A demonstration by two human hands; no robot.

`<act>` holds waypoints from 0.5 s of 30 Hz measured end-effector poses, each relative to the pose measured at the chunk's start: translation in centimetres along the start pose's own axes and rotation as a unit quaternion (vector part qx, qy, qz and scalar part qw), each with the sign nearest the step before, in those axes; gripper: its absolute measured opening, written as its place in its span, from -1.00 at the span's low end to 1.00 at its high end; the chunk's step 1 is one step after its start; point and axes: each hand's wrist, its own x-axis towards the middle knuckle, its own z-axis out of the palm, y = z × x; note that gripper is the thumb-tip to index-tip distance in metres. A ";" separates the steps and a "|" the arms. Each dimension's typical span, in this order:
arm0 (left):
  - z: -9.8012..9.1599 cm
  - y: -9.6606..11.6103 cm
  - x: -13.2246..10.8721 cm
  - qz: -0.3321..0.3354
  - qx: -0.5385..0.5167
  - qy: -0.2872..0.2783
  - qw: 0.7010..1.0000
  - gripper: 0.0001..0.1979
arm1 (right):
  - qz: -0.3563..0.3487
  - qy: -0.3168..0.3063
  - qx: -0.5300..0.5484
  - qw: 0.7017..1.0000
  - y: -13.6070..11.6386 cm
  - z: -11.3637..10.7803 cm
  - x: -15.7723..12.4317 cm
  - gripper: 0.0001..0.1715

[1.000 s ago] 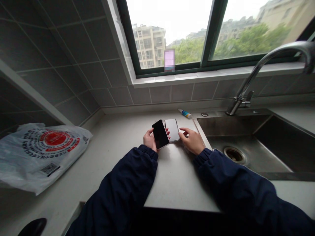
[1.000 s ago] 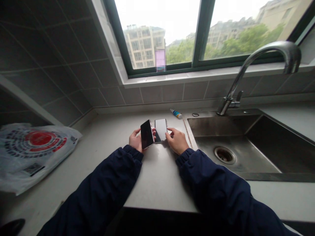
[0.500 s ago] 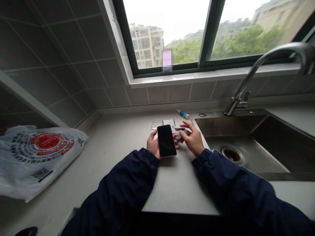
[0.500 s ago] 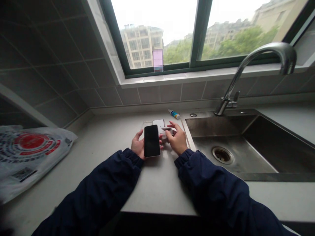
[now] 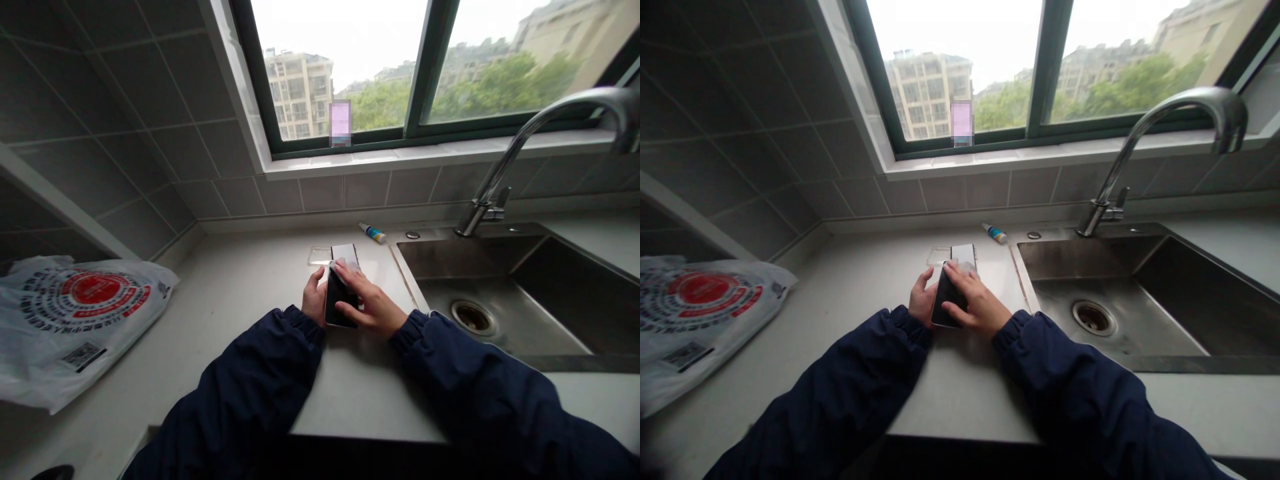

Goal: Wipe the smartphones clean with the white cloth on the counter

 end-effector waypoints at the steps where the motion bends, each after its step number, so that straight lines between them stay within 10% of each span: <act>1: 0.1 0.0 0.0 0.004 0.004 0.002 1.000 -0.30 | -0.014 -0.022 -0.019 0.999 -0.3 0.0 -0.1 -0.10; 15: 0.3 0.4 0.0 0.035 -0.009 0.045 0.998 -0.31 | -0.047 0.162 -0.102 0.980 -0.4 -0.2 -0.2 -0.63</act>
